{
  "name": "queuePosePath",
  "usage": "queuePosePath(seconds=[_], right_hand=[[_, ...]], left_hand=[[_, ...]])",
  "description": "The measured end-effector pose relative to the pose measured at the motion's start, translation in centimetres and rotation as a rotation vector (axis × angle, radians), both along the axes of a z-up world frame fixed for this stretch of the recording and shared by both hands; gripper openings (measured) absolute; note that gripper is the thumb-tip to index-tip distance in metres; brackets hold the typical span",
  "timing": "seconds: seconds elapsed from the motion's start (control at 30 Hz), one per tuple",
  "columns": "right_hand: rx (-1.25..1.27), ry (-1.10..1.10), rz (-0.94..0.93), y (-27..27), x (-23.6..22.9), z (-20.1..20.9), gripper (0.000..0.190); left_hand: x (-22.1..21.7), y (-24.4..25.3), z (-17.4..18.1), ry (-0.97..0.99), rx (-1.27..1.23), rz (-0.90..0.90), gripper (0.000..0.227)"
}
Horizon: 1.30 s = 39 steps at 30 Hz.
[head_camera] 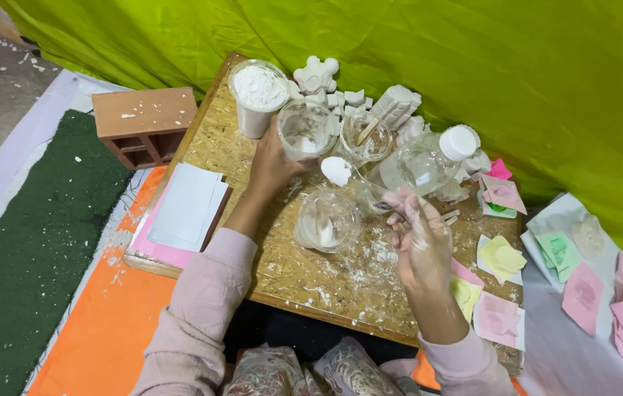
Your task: Mixing white clay powder with liquid in a small cup using a spoon and a stirring stick.
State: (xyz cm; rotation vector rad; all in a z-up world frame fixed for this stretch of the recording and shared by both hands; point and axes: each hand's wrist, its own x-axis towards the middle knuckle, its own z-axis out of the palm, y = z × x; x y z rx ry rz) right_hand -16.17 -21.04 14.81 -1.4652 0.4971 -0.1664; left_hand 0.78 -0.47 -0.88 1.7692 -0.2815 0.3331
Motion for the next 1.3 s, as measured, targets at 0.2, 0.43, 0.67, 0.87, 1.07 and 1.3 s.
queuePosePath(seconds=[0.2, 0.43, 0.67, 0.87, 1.07, 1.3], right_hand=[[-0.361, -0.169, 0.094, -0.6, -4.1, -0.3, 0.018], [-1.049, -0.775, 0.335, -4.2, -5.1, -7.5, 0.030], [-1.094, -0.830, 0.375, -3.1, -4.7, -6.0, 0.020], [-0.880, -0.792, 0.302, -2.8, -4.3, -3.7, 0.015], [-0.986, -0.825, 0.351, -2.4, -4.8, -4.7, 0.019], [-0.944, -0.758, 0.378, -1.8, -4.3, -3.1, 0.020]], left_hand=[[0.2, -1.2, 1.0, 0.002, -0.010, -0.044, 0.099], [-0.3, -1.1, 1.8, 0.036, 0.065, -0.027, 0.098], [-2.0, 0.8, 1.6, 0.135, 0.316, -0.058, 0.099], [-6.6, 3.5, 3.6, 0.265, 0.458, -0.145, 0.064], [-11.7, 6.0, 8.0, 0.286, 0.326, -0.564, 0.080], [-13.5, 0.2, 4.9, 0.061, 0.105, -0.335, 0.118]])
